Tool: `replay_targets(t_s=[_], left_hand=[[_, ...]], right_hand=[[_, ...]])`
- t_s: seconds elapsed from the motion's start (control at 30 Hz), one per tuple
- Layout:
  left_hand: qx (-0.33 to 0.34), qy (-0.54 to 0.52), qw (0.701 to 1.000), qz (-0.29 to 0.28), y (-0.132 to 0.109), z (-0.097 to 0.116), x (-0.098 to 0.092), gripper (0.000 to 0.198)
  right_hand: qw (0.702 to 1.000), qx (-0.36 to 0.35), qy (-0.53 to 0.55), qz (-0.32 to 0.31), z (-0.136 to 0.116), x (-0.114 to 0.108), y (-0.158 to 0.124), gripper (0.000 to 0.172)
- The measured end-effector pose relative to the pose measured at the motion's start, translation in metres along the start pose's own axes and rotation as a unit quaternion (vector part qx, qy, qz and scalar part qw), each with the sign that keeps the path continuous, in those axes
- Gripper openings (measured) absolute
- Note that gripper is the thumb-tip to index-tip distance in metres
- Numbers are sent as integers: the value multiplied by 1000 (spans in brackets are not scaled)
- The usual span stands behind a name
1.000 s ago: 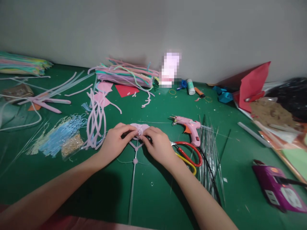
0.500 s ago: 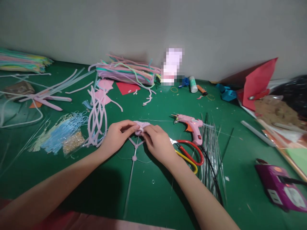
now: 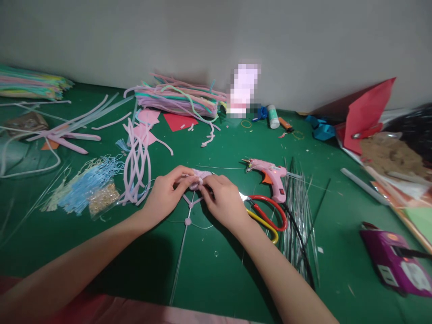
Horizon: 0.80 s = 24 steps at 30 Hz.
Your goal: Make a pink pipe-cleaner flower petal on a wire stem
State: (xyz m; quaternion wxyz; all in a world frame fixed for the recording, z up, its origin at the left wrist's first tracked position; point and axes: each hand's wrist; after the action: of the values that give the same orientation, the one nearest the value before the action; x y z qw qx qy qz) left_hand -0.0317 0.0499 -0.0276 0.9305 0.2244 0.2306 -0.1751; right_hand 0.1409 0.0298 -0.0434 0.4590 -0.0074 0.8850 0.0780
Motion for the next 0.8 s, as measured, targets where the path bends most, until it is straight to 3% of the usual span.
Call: replay_targets(t_s=[0.2,0.3,0.5,0.7,0.8], left_hand=[[87,81,986,-114,6,-7,-31,20],[108,111,974,-167,9,-16,-40,36],[190,98,956,-201,18,-29,-32,8],[253,124,929,-239,27,-39,-31,19],[282,131,922,-231,28,-43,-30,24]], right_hand=[[1000,2,12,-3,0,-1,-1,8],[1000,3,15,-2,0,-2,-1,9],[1000,3,25,-1,-1,-2,-3,11],[1000,-16,21,2,1,-3,-3,12],[1000,-11,10,2,1,-5,-3,14]])
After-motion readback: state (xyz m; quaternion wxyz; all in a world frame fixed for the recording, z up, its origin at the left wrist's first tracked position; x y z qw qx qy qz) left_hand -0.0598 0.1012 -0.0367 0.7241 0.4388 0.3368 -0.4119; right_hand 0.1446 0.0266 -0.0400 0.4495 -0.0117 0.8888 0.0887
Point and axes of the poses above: each hand's wrist, its own y-axis towards the middle knuckle, its own x-axis out of the palm, z = x × y, and after that the axes turned 14 degrees about x, right-handed
